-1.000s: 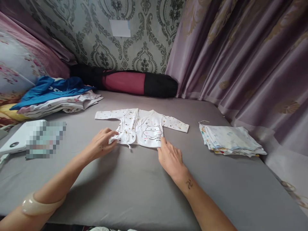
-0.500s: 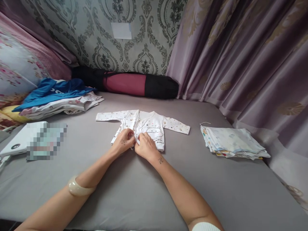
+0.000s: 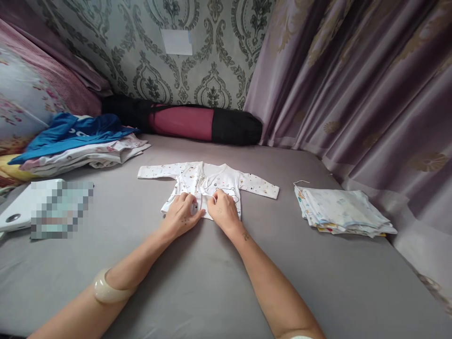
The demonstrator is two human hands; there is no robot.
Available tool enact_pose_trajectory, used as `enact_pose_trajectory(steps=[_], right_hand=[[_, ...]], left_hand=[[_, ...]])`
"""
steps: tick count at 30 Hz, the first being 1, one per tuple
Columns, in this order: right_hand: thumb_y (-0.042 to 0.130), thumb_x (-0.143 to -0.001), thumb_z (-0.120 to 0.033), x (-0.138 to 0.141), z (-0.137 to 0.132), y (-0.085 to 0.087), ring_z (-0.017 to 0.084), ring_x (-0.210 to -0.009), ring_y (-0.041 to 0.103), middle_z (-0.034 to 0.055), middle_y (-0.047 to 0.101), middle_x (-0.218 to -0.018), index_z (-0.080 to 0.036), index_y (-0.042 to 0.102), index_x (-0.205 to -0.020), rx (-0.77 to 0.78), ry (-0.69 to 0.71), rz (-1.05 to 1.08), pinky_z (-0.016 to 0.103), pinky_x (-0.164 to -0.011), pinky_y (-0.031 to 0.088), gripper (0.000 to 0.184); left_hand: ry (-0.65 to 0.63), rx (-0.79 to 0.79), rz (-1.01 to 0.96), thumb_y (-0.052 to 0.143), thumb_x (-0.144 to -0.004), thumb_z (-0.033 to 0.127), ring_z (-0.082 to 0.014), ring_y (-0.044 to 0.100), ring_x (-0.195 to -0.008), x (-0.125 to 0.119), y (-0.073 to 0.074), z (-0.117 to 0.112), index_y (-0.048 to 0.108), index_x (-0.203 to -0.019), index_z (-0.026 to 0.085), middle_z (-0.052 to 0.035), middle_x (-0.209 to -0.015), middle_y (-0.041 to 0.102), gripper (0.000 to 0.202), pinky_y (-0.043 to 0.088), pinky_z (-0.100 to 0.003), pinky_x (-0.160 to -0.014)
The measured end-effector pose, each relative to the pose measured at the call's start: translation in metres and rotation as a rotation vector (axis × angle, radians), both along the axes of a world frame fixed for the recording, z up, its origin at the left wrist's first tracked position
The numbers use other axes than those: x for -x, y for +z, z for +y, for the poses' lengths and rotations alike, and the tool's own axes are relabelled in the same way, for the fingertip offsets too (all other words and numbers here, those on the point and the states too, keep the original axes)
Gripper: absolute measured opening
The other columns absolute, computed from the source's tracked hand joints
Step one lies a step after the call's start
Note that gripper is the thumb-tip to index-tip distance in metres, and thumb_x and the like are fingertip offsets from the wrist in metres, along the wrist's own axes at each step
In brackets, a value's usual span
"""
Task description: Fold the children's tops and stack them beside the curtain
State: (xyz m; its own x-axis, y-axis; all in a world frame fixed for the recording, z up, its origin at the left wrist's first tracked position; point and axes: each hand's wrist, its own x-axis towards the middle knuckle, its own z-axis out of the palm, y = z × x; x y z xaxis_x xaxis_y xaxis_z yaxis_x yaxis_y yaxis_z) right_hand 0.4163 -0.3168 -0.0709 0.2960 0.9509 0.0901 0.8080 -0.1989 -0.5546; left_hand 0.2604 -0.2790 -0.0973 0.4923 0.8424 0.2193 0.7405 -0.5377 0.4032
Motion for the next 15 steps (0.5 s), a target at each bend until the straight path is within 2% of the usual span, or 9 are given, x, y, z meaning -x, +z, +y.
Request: enact_pose_trajectory(steps=[3, 6, 9, 12, 15], right_hand=[[0.051, -0.081, -0.021, 0.000, 0.002, 0.006, 0.015, -0.068, 0.057, 0.0000, 0.065, -0.071, -0.023, 0.059, -0.076, -0.088, -0.021, 0.057, 0.024, -0.067, 0.039, 0.010], [0.052, -0.080, -0.022, 0.004, 0.002, 0.011, 0.015, -0.069, 0.059, -0.0004, 0.065, -0.071, -0.023, 0.060, -0.077, -0.123, -0.012, 0.110, 0.024, -0.067, 0.041, 0.009], [0.051, -0.081, -0.024, 0.007, 0.002, 0.012, 0.015, -0.068, 0.059, -0.0009, 0.066, -0.071, -0.023, 0.060, -0.078, -0.117, 0.010, 0.142, 0.023, -0.066, 0.041, 0.010], [0.051, -0.083, -0.025, 0.008, 0.002, 0.009, 0.014, -0.066, 0.059, -0.0012, 0.066, -0.070, -0.024, 0.061, -0.078, -0.103, 0.042, 0.148, 0.024, -0.066, 0.041, 0.011], [0.050, -0.084, -0.024, 0.010, 0.002, 0.008, 0.015, -0.069, 0.061, -0.0006, 0.068, -0.074, -0.024, 0.062, -0.080, -0.115, 0.072, 0.148, 0.024, -0.069, 0.042, 0.012]], left_hand=[[-0.001, -0.073, 0.114, 0.051, -0.088, 0.031, -0.0268, 0.053, -0.089, -0.003, 0.003, -0.002, 0.059, -0.085, 0.021, -0.0112, -0.095, 0.057, 0.013, 0.042, -0.041, -0.080], [-0.015, -0.106, 0.219, 0.042, -0.091, 0.022, -0.0286, 0.054, -0.090, -0.006, 0.010, -0.004, 0.062, -0.080, 0.019, -0.0142, -0.095, 0.059, 0.023, 0.041, -0.042, -0.078], [-0.036, -0.097, 0.274, 0.041, -0.092, 0.021, -0.0309, 0.055, -0.088, -0.008, 0.015, -0.006, 0.064, -0.081, 0.017, -0.0171, -0.092, 0.061, 0.026, 0.040, -0.043, -0.076], [-0.050, -0.059, 0.235, 0.042, -0.090, 0.019, -0.0301, 0.057, -0.082, -0.009, 0.015, -0.005, 0.065, -0.079, 0.017, -0.0163, -0.084, 0.062, 0.026, 0.040, -0.042, -0.073], [-0.024, 0.015, 0.030, 0.040, -0.092, 0.020, -0.0265, 0.059, -0.080, -0.011, 0.011, -0.002, 0.065, -0.084, 0.018, -0.0128, -0.083, 0.064, 0.027, 0.042, -0.038, -0.072]])
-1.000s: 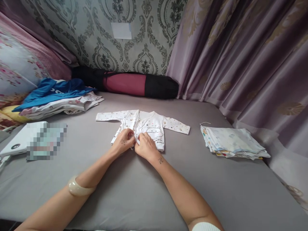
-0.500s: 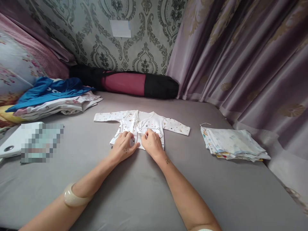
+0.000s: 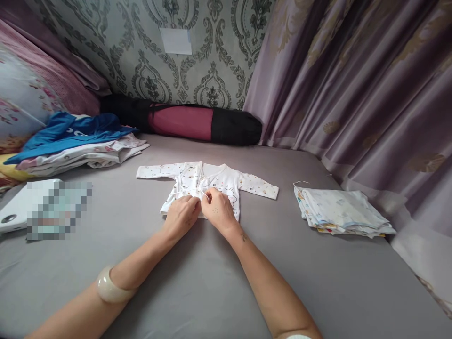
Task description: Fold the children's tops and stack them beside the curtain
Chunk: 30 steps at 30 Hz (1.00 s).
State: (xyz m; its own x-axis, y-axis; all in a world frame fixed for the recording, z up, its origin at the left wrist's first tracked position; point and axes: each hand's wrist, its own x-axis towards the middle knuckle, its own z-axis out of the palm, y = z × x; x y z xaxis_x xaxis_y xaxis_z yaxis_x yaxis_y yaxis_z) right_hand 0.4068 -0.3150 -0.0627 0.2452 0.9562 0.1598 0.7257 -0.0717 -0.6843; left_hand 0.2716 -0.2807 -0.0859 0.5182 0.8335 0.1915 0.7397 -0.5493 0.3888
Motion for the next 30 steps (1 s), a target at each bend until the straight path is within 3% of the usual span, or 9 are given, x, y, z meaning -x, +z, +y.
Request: enact_pose_trajectory(steps=[4, 10, 13, 16, 18, 22, 25, 28, 30], right_hand=[[0.050, -0.085, -0.024, 0.002, 0.000, 0.001, 0.015, -0.073, 0.062, -0.0003, 0.068, -0.078, -0.023, 0.064, -0.084, -0.026, 0.039, 0.022, 0.025, -0.070, 0.043, 0.014], [0.051, -0.085, -0.023, 0.005, 0.000, 0.001, 0.015, -0.073, 0.060, 0.0001, 0.067, -0.079, -0.022, 0.064, -0.084, -0.010, 0.065, 0.047, 0.025, -0.071, 0.044, 0.013], [0.051, -0.087, -0.022, 0.007, 0.000, -0.002, 0.016, -0.076, 0.060, 0.0011, 0.068, -0.082, -0.021, 0.065, -0.086, -0.008, 0.091, 0.043, 0.026, -0.072, 0.044, 0.014], [0.049, -0.089, -0.020, 0.010, -0.003, -0.007, 0.016, -0.083, 0.061, 0.0036, 0.069, -0.089, -0.020, 0.066, -0.092, 0.025, 0.145, 0.001, 0.026, -0.075, 0.043, 0.017], [0.048, -0.090, -0.018, 0.013, -0.006, -0.008, 0.017, -0.087, 0.062, 0.0055, 0.069, -0.092, -0.019, 0.067, -0.093, 0.068, 0.197, -0.063, 0.026, -0.077, 0.042, 0.019], [0.045, -0.091, -0.018, 0.011, -0.011, -0.003, 0.017, -0.081, 0.062, 0.0048, 0.069, -0.085, -0.020, 0.066, -0.084, 0.159, 0.279, -0.143, 0.024, -0.071, 0.041, 0.022], [0.041, -0.094, -0.021, 0.003, -0.010, 0.000, 0.016, -0.082, 0.062, 0.0046, 0.069, -0.086, -0.020, 0.067, -0.084, 0.164, 0.209, -0.180, 0.024, -0.073, 0.042, 0.028], [0.034, -0.096, -0.019, -0.009, -0.007, -0.005, 0.019, -0.111, 0.058, 0.0104, 0.066, -0.115, -0.017, 0.066, -0.108, 0.102, 0.095, -0.293, 0.027, -0.094, 0.039, 0.034], [0.031, -0.099, -0.026, -0.016, -0.006, -0.013, 0.022, -0.134, 0.041, 0.0136, 0.051, -0.141, -0.014, 0.055, -0.131, 0.136, 0.099, -0.372, 0.033, -0.108, 0.030, 0.042]], left_hand=[[0.008, 0.166, -0.313, 0.041, -0.092, 0.025, -0.0207, 0.061, -0.079, -0.002, -0.007, 0.004, 0.066, -0.096, 0.020, -0.0078, -0.089, 0.068, 0.025, 0.045, -0.032, -0.071], [-0.173, 0.163, -0.251, 0.048, -0.080, 0.017, -0.0210, 0.060, -0.078, -0.004, -0.009, 0.000, 0.064, -0.071, 0.016, -0.0078, -0.080, 0.063, 0.019, 0.046, -0.030, -0.071], [-0.061, 0.318, -0.353, 0.045, -0.078, 0.016, -0.0193, 0.061, -0.074, -0.001, -0.005, 0.002, 0.063, -0.074, 0.016, -0.0049, -0.074, 0.064, 0.019, 0.047, -0.029, -0.069], [0.144, 0.552, -0.598, 0.043, -0.080, 0.018, -0.0173, 0.065, -0.071, 0.003, -0.005, 0.009, 0.060, -0.098, 0.016, -0.0023, -0.076, 0.067, 0.025, 0.051, -0.028, -0.066], [0.222, 0.609, -0.686, 0.046, -0.084, 0.026, -0.0171, 0.066, -0.067, 0.004, -0.007, 0.012, 0.054, -0.105, 0.017, -0.0012, -0.074, 0.067, 0.024, 0.052, -0.028, -0.063], [0.213, 0.489, -0.608, 0.052, -0.085, 0.041, -0.0172, 0.064, -0.068, 0.003, -0.008, 0.012, 0.051, -0.098, 0.020, 0.0002, -0.071, 0.065, 0.025, 0.049, -0.029, -0.065], [0.155, 0.409, -0.530, 0.054, -0.084, 0.033, -0.0149, 0.059, -0.065, 0.003, -0.009, 0.011, 0.051, -0.102, 0.022, 0.0025, -0.072, 0.062, 0.021, 0.044, -0.026, -0.063], [0.087, 0.297, -0.443, 0.049, -0.083, 0.021, -0.0138, 0.055, -0.063, 0.004, -0.014, 0.012, 0.050, -0.111, 0.023, 0.0043, -0.071, 0.056, 0.028, 0.042, -0.026, -0.064], [0.041, 0.200, -0.379, 0.046, -0.082, 0.015, -0.0153, 0.055, -0.068, 0.005, -0.018, 0.012, 0.049, -0.119, 0.023, 0.0025, -0.075, 0.055, 0.037, 0.043, -0.027, -0.068]])
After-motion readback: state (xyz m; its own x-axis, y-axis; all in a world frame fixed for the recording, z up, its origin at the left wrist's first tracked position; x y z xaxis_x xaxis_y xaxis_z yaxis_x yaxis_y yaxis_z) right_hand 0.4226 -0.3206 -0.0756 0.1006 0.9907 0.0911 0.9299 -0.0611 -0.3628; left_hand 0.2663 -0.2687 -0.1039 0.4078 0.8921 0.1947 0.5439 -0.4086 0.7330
